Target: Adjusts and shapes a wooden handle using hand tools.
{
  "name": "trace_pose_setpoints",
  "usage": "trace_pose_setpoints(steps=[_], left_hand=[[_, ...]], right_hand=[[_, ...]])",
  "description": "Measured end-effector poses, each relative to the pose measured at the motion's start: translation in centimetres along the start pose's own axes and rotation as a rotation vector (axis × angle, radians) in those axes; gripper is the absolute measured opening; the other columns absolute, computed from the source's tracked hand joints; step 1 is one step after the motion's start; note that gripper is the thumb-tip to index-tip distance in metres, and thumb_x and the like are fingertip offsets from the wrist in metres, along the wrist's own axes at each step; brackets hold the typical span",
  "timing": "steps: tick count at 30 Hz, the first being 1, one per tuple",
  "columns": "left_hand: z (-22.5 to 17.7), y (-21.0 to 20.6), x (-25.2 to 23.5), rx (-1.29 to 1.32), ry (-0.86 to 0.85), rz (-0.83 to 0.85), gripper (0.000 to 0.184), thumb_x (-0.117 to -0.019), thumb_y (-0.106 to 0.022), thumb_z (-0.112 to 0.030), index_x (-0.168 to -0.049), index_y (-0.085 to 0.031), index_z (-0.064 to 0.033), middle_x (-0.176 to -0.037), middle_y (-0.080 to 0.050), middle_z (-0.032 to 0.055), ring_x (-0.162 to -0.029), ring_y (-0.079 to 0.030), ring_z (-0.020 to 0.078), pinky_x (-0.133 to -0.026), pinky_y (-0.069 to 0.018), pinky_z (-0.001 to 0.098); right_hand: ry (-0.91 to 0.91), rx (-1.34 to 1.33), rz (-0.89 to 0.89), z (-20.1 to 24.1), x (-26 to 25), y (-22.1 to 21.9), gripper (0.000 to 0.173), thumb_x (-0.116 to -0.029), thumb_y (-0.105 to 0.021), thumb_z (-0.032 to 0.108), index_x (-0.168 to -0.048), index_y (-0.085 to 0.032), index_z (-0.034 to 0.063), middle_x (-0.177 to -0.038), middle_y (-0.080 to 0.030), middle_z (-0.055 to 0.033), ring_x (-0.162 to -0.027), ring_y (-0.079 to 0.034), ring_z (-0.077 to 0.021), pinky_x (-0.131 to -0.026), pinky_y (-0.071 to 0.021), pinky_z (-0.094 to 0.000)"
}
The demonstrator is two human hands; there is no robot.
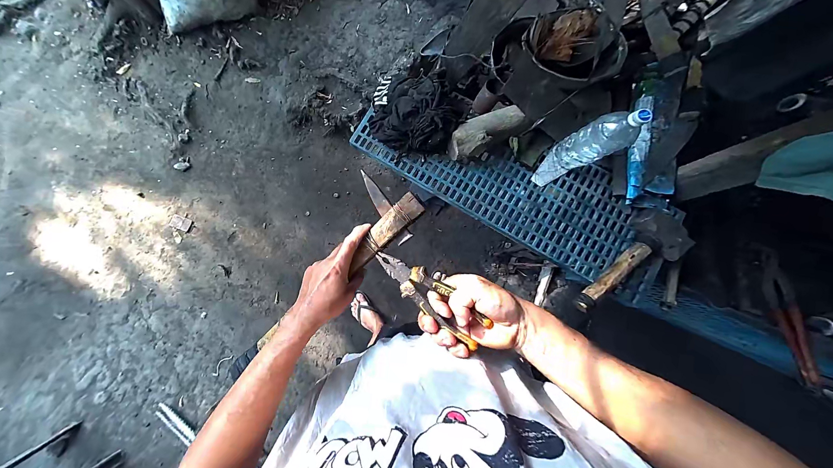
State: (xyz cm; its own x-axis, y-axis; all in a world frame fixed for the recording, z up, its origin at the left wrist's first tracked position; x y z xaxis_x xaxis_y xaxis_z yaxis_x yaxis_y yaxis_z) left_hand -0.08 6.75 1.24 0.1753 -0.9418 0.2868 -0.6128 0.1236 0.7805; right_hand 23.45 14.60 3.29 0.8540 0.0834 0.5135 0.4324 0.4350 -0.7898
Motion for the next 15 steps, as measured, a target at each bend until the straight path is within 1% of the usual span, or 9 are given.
trace_pose_setpoints(steps=[2,3,4,5,6,8,9,12,15], left_hand=[[-0.1,-0.8,-0.2,0.109,0.033,0.021,0.077,-0.0948,-0.067,-0.020,-0.162,-0.029,-0.0264,-0.127,-0.070,0.0104,-0.107,-0.071,0.0295,-0.092,-0.0568,0.0554],[0.0,-1.1,-0.4,0.194,0.046,0.020,0.078,-0.0934,-0.068,-0.019,-0.161,-0.030,-0.0262,-0.123,-0.071,0.0076,-0.106,-0.071,0.0248,-0.093,-0.0582,0.0509],[0.2,-1.4,-0.5,0.296,0.051,0.011,0.079,-0.0917,-0.069,-0.017,-0.160,-0.031,-0.0244,-0.120,-0.072,0.0059,-0.103,-0.072,0.0206,-0.090,-0.0599,0.0455],[0.4,-1.6,-0.7,0.402,0.050,-0.009,0.080,-0.0899,-0.069,-0.014,-0.160,-0.031,-0.0218,-0.117,-0.072,0.0053,-0.097,-0.072,0.0173,-0.085,-0.0615,0.0402],[0.5,-1.7,-0.8,0.492,0.055,-0.033,0.081,-0.0886,-0.069,-0.012,-0.159,-0.031,-0.0198,-0.115,-0.073,0.0052,-0.089,-0.072,0.0158,-0.076,-0.0621,0.0361],[0.6,-1.6,-0.8,0.618,0.089,-0.058,0.079,-0.0878,-0.070,-0.010,-0.157,-0.033,-0.0172,-0.112,-0.074,0.0056,-0.074,-0.071,0.0157,-0.060,-0.0604,0.0320],[0.6,-1.5,-0.8,0.659,0.108,-0.058,0.078,-0.0879,-0.070,-0.009,-0.157,-0.033,-0.0164,-0.112,-0.074,0.0060,-0.070,-0.071,0.0162,-0.057,-0.0594,0.0311],[0.4,-1.3,-0.7,0.715,0.111,-0.061,0.078,-0.0874,-0.072,-0.008,-0.156,-0.036,-0.0145,-0.112,-0.074,0.0063,-0.067,-0.070,0.0165,-0.055,-0.0587,0.0298],[0.3,-1.7,-0.6,0.733,0.075,-0.051,0.085,-0.0868,-0.073,-0.008,-0.161,-0.032,-0.0188,-0.107,-0.073,0.0063,-0.067,-0.068,0.0167,-0.056,-0.0585,0.0303]], right_hand=[[0.057,0.109,-0.066,0.1,0.4,0.2,0.016,-0.0804,-0.045,0.001,-0.088,-0.058,0.0069,-0.100,-0.074,-0.0173,-0.073,-0.074,-0.0274,-0.058,-0.0617,-0.0380],[0.090,0.163,-0.083,0.2,0.6,0.2,0.020,-0.0805,-0.045,0.000,-0.090,-0.061,0.0046,-0.107,-0.074,-0.0190,-0.084,-0.075,-0.0308,-0.065,-0.0633,-0.0416],[0.122,0.198,-0.090,0.3,0.8,0.3,0.024,-0.0800,-0.044,-0.002,-0.093,-0.065,0.0025,-0.115,-0.073,-0.0203,-0.097,-0.075,-0.0344,-0.072,-0.0638,-0.0457],[0.145,0.233,-0.105,0.4,1.0,0.4,0.027,-0.0792,-0.045,-0.003,-0.095,-0.067,0.0013,-0.119,-0.072,-0.0201,-0.106,-0.072,-0.0355,-0.079,-0.0633,-0.0483],[0.155,0.264,-0.128,0.5,1.3,0.4,0.028,-0.0785,-0.046,-0.003,-0.096,-0.068,0.0002,-0.120,-0.072,-0.0195,-0.110,-0.071,-0.0354,-0.082,-0.0626,-0.0494],[0.151,0.308,-0.182,0.4,1.5,0.2,0.030,-0.0771,-0.047,-0.004,-0.098,-0.068,-0.0007,-0.120,-0.072,-0.0181,-0.111,-0.071,-0.0337,-0.083,-0.0625,-0.0488],[0.141,0.317,-0.201,0.3,1.5,-0.2,0.030,-0.0773,-0.047,-0.005,-0.099,-0.068,-0.0004,-0.119,-0.072,-0.0170,-0.111,-0.070,-0.0327,-0.084,-0.0622,-0.0487],[0.120,0.312,-0.259,-0.2,0.6,-1.4,0.028,-0.0777,-0.048,-0.008,-0.098,-0.065,-0.0001,-0.115,-0.073,-0.0157,-0.108,-0.071,-0.0316,-0.081,-0.0625,-0.0494],[0.087,0.309,-0.313,-0.6,-0.3,-1.9,0.027,-0.0783,-0.048,-0.007,-0.098,-0.065,0.0009,-0.113,-0.073,-0.0141,-0.103,-0.072,-0.0288,-0.076,-0.0626,-0.0454]])
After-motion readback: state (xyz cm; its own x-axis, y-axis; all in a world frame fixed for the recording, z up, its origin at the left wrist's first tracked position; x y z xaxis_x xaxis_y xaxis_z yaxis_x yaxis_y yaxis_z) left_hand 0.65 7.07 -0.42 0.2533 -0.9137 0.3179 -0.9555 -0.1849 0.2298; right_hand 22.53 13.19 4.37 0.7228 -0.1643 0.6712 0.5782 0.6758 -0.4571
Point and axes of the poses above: each hand's wrist, its own x-axis away from the middle knuckle, its own y-axis out of the back of the hand, z = x × y, the point moved 4 cm from there along -x, towards the middle knuckle
